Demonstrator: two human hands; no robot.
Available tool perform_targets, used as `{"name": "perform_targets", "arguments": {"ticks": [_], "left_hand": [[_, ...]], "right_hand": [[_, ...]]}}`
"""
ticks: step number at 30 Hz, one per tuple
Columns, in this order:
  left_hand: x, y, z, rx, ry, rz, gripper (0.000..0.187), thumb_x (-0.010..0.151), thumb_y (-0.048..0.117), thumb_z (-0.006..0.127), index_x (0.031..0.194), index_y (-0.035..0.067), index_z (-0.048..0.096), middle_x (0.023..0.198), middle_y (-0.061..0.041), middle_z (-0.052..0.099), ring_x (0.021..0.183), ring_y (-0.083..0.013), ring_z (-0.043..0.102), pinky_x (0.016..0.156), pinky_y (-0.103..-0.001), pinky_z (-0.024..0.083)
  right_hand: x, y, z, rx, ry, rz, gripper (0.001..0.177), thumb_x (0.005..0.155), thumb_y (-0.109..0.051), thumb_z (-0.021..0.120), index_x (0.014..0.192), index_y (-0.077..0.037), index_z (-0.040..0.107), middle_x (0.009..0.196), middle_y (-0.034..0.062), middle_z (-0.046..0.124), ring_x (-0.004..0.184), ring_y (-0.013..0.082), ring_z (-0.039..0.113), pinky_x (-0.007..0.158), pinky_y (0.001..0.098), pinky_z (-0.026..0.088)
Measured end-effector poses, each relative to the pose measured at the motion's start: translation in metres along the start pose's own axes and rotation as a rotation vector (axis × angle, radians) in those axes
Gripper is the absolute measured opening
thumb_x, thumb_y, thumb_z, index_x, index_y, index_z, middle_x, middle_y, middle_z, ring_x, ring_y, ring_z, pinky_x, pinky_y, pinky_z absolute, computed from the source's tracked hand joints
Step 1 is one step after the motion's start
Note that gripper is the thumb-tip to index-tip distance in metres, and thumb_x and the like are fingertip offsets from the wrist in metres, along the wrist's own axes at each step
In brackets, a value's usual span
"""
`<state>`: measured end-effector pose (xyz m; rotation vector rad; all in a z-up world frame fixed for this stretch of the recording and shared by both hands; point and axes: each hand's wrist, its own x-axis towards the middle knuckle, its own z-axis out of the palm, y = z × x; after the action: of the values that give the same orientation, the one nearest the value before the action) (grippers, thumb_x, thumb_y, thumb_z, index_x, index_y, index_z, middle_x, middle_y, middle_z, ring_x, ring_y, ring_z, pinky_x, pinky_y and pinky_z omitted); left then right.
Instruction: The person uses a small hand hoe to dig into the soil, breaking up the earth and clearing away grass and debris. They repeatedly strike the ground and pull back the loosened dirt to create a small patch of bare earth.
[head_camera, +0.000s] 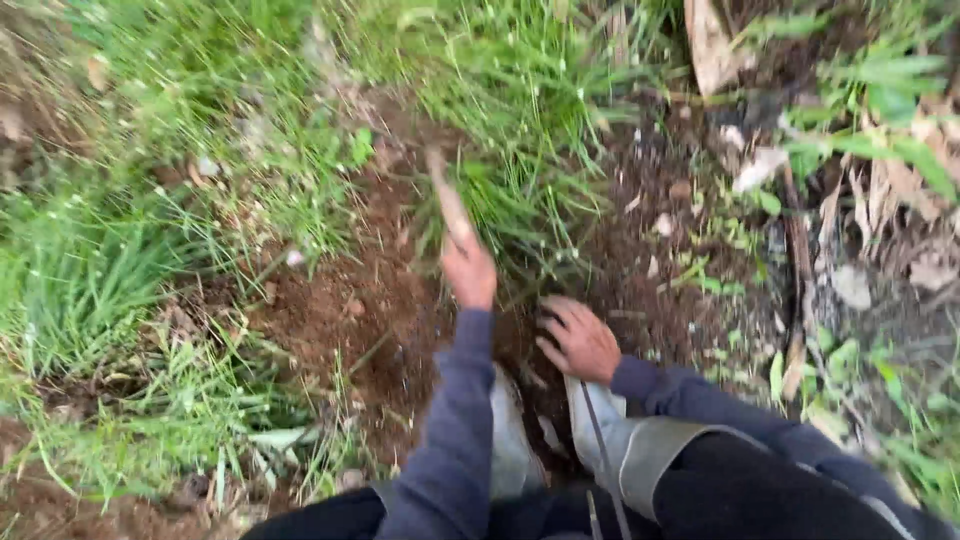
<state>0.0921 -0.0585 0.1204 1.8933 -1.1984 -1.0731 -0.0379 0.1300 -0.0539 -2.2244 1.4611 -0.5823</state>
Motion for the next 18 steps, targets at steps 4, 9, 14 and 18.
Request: {"name": "perform_targets", "arguments": {"ticks": [4, 9, 14, 18], "left_hand": [[0.037, -0.117, 0.031, 0.308, -0.095, -0.28, 0.034, 0.108, 0.023, 0.052, 0.117, -0.008, 0.066, 0.082, -0.024, 0.072, 0.077, -0.0305, 0.075, 0.074, -0.041, 0.061], [0.032, -0.039, -0.019, -0.028, 0.063, -0.041, 0.048, 0.11, 0.027, 0.04, 0.073, 0.007, 0.063, 0.051, -0.008, 0.059, 0.042, -0.0148, 0.057, 0.044, -0.028, 0.047], [0.038, -0.065, 0.005, -0.197, 0.134, 0.155, 0.047, 0.111, 0.031, 0.035, 0.079, 0.009, 0.062, 0.056, -0.007, 0.059, 0.047, -0.0156, 0.057, 0.049, -0.026, 0.043], [0.006, -0.188, 0.043, 0.22, 0.01, -0.261, 0.077, 0.105, 0.061, 0.038, 0.099, -0.007, 0.072, 0.094, -0.031, 0.072, 0.1, -0.0424, 0.071, 0.094, -0.054, 0.051]], "right_hand": [[-0.012, 0.024, 0.033, -0.011, 0.088, -0.006, 0.027, 0.094, -0.033, 0.067, 0.1, -0.007, 0.067, 0.115, 0.0153, 0.065, 0.109, 0.0353, 0.066, 0.094, 0.0477, 0.055], [-0.028, 0.002, 0.028, -0.019, 0.085, 0.01, 0.019, 0.088, -0.027, 0.07, 0.088, -0.008, 0.071, 0.097, 0.0139, 0.068, 0.091, 0.0359, 0.069, 0.08, 0.0444, 0.056], [-0.013, 0.017, 0.031, -0.018, 0.071, 0.018, 0.018, 0.093, -0.028, 0.064, 0.092, -0.01, 0.069, 0.104, 0.0074, 0.068, 0.099, 0.0302, 0.069, 0.085, 0.0409, 0.056], [-0.028, 0.021, 0.055, -0.062, 0.094, 0.002, 0.021, 0.089, -0.031, 0.069, 0.091, -0.01, 0.069, 0.097, 0.0118, 0.067, 0.091, 0.0323, 0.069, 0.079, 0.0439, 0.056]]}}
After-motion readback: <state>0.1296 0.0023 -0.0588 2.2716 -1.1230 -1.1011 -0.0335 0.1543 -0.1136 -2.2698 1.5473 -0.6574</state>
